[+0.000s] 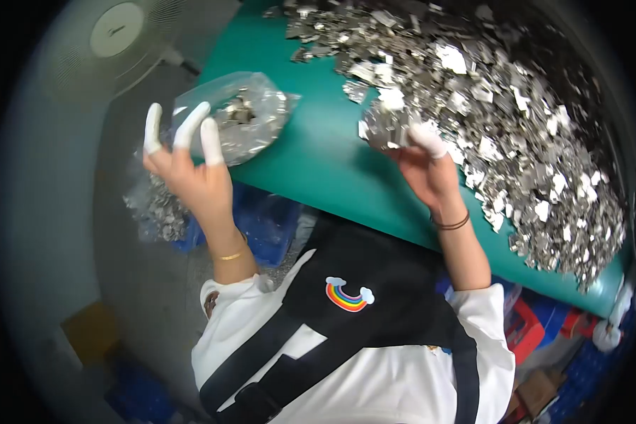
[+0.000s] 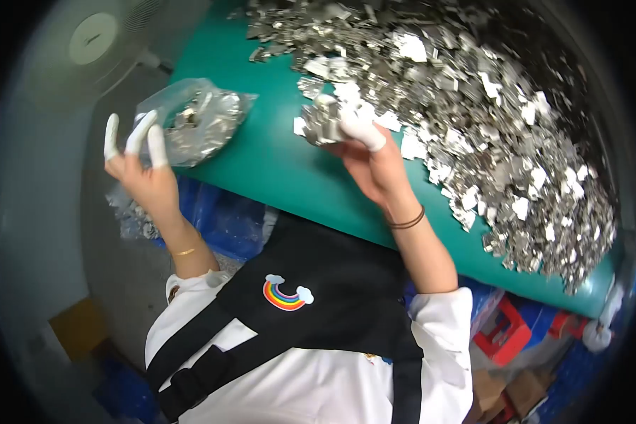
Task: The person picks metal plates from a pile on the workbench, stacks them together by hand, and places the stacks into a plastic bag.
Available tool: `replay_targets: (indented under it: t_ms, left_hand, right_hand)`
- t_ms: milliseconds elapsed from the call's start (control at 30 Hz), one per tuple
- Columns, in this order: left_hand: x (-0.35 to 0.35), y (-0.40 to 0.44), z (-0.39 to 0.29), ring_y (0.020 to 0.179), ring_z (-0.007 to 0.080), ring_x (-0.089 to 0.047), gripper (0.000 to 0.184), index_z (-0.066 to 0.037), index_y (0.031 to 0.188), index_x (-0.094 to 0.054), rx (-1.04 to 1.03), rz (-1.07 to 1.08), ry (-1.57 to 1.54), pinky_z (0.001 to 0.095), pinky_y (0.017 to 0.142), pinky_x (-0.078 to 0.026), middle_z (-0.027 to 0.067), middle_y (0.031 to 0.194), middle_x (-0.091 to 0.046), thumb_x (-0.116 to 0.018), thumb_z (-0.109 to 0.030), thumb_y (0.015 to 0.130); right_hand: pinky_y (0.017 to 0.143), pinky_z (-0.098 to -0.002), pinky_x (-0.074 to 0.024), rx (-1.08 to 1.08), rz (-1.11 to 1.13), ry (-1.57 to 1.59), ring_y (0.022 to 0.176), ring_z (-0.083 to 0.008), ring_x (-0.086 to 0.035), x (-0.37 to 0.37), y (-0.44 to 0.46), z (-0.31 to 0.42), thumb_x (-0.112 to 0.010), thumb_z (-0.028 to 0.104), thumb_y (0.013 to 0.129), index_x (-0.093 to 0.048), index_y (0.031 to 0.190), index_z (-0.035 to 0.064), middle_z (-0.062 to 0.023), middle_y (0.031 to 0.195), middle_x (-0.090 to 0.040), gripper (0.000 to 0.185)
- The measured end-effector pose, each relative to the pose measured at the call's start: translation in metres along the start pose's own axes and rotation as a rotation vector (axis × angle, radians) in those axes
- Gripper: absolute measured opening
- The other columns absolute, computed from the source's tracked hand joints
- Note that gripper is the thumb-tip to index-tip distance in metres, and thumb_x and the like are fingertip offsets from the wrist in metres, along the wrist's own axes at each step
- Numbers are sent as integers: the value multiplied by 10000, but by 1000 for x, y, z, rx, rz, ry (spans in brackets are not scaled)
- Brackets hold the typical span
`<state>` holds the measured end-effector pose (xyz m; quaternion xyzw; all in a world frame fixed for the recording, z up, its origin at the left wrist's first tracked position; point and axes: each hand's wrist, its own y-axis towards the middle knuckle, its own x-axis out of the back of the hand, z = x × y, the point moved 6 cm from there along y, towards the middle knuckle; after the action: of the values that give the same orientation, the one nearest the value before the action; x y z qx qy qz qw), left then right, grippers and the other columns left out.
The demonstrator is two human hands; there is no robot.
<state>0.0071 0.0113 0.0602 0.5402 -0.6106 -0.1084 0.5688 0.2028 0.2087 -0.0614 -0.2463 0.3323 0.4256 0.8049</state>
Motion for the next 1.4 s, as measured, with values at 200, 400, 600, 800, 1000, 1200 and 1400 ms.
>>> replay_targets:
  t_ms: [200,400,600,800,1000,1200,1400]
  left_hand:
    - [-28,11,99,721,132,-547,397,-100,1149,-704,377,311,-278,261,703,-470,55,1008,-676,-622,32,783]
    - [-26,7,100,803,100,-586,423,-62,1187,-681,494,263,-356,252,697,-484,70,1036,-683,-605,56,788]
    - [2,8,-17,1054,254,-611,266,-67,1043,-708,-136,-29,-302,382,918,-482,107,1130,-649,-681,17,793]
    - [-157,-25,-80,924,270,-575,225,-86,934,-694,-394,350,-307,397,803,-480,95,950,-610,-650,-14,726]
    - [-224,-25,-70,841,281,-588,43,-64,774,-675,-394,413,-297,398,731,-508,79,818,-602,-651,-81,743]
    - [-133,-66,-108,785,283,-584,64,-13,809,-658,-534,468,-592,388,663,-499,109,807,-608,-693,-23,757]
    - [-120,-115,-100,942,296,-582,446,-50,1039,-654,-286,844,-646,376,826,-496,99,1008,-606,-833,-166,648]
  right_hand:
    - [764,-311,-539,569,285,-931,802,-226,-670,-166,75,9,-759,317,763,-675,1161,48,-134,878,-675,488]
    - [784,-441,-537,568,348,-1774,849,-355,-638,-193,106,-67,-715,226,767,-700,1000,30,-229,1051,-610,305]
    - [740,-417,-503,1106,-27,-1734,828,-299,-605,-113,77,34,-716,231,772,-695,970,84,-111,891,-632,247]
    - [841,-393,-459,634,97,-2147,969,-283,-564,8,42,18,-751,230,757,-653,1115,76,-91,1068,-603,402]
    - [804,-393,-438,685,-6,-1872,899,-279,-556,21,-14,33,-794,204,706,-664,1039,66,-74,979,-603,383]
    - [787,-385,-481,312,-278,-1791,849,-288,-588,39,-77,21,-853,296,669,-638,1100,62,-102,909,-613,535]
    - [880,-367,-476,273,-205,-1602,1009,-302,-567,49,-105,31,-815,209,725,-616,1227,78,-127,1092,-596,556]
